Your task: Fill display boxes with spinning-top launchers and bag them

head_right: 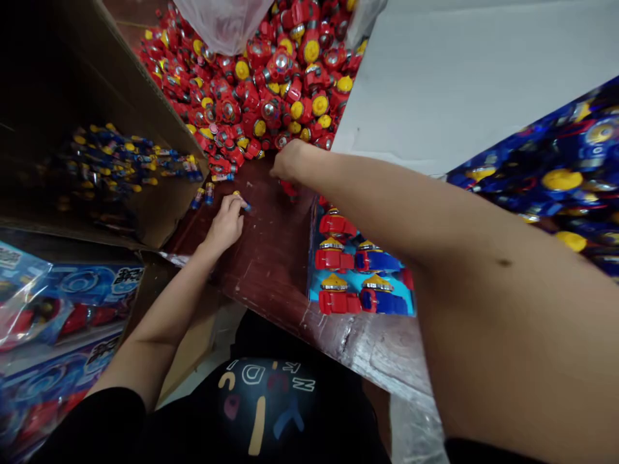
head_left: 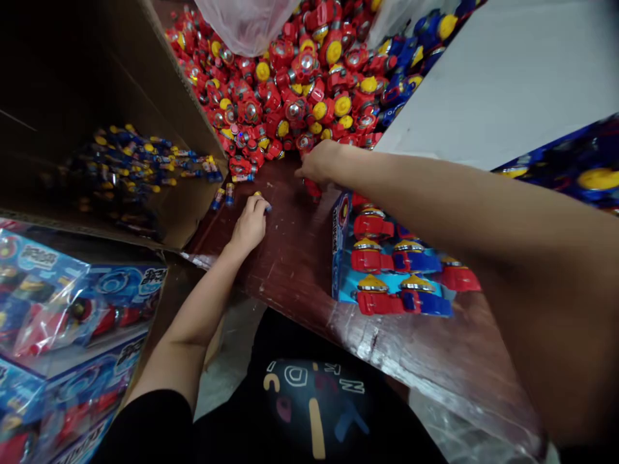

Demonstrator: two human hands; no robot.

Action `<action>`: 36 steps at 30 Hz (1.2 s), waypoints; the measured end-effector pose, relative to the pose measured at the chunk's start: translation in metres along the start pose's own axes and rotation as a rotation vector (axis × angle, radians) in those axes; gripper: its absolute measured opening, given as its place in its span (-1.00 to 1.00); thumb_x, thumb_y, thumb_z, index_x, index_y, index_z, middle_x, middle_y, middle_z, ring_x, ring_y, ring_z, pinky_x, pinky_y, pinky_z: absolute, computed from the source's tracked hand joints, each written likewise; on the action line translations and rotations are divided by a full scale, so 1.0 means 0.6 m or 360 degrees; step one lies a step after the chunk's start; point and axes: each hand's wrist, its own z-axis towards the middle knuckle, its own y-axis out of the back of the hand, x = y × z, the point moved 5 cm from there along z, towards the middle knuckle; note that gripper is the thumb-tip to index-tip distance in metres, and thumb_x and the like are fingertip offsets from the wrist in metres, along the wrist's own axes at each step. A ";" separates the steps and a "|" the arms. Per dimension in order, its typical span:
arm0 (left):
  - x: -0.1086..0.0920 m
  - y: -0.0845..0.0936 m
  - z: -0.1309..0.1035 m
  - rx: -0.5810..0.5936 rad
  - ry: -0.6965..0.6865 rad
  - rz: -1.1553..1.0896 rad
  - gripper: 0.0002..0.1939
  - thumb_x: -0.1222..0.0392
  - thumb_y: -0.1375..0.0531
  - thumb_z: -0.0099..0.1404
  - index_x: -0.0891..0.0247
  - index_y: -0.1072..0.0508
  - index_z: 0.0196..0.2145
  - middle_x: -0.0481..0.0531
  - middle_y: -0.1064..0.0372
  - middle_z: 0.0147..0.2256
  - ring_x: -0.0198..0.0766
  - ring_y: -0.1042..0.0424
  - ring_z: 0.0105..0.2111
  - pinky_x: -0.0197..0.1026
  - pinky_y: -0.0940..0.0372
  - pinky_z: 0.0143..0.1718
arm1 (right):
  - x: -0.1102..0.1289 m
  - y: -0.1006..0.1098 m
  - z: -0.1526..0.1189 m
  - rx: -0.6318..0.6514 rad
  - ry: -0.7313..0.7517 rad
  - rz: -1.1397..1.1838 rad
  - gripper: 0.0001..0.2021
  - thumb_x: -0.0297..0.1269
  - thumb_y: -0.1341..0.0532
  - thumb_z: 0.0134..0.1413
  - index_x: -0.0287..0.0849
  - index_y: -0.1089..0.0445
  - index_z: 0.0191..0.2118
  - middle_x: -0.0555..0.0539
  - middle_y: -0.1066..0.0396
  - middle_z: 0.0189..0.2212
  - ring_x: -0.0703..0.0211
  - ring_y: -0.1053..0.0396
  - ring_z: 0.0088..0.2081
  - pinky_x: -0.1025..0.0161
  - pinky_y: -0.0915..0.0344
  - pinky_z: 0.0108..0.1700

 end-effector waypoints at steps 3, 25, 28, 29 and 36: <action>-0.005 -0.002 0.021 -0.0038 0.0050 -0.0050 -0.64 0.25 -0.28 0.48 0.30 -0.47 0.19 0.36 -0.26 0.27 0.18 -0.38 0.31 0.13 -0.33 0.40 | 0.005 0.043 -0.056 0.0148 0.0029 -0.0093 -0.43 -0.10 -0.08 0.45 -0.57 -0.47 0.21 -0.24 -0.57 0.03 0.23 -0.62 -0.13 0.32 -0.35 -0.12; -0.366 0.107 -0.193 0.0387 -0.0934 -0.0964 -0.75 0.19 -0.25 0.60 0.31 -0.52 0.14 0.12 -0.61 -0.02 -0.22 -0.61 -0.07 -0.24 -0.47 0.00 | 0.131 0.127 -0.607 -0.0478 -0.0286 0.0659 -0.65 -0.05 -0.22 0.49 0.02 -0.41 0.26 -0.22 -0.43 0.15 -0.05 -0.54 0.04 0.01 -0.57 -0.01; -0.394 0.098 -0.205 -0.0055 -0.1307 -0.0550 -0.76 0.24 -0.22 0.62 0.34 -0.47 0.16 0.16 -0.59 -0.04 -0.17 -0.60 -0.08 -0.17 -0.49 0.00 | 0.133 0.112 -0.639 -0.0491 -0.0565 0.0987 -0.62 0.01 -0.29 0.43 -0.07 -0.40 0.20 -0.19 -0.50 0.02 0.03 -0.55 -0.12 0.10 -0.56 -0.15; -0.401 0.092 -0.211 -0.0214 -0.1460 -0.0412 -0.76 0.23 -0.21 0.62 0.33 -0.47 0.17 0.15 -0.60 -0.06 -0.15 -0.60 -0.10 -0.14 -0.50 -0.03 | 0.134 0.103 -0.646 -0.0435 -0.0643 0.1242 -0.59 0.05 -0.31 0.40 -0.09 -0.39 0.17 -0.13 -0.52 -0.09 0.09 -0.53 -0.21 0.15 -0.54 -0.22; -0.420 0.057 -0.209 -0.0391 -0.1809 -0.0064 -0.51 0.03 -0.25 0.64 0.13 -0.37 0.41 0.08 -0.54 0.25 -0.08 -0.57 0.13 -0.02 -0.44 0.23 | 0.113 0.101 -0.741 -0.0316 -0.0914 0.1754 -0.48 0.20 -0.39 0.28 -0.06 -0.40 0.13 -0.03 -0.55 -0.22 0.19 -0.50 -0.33 0.24 -0.48 -0.31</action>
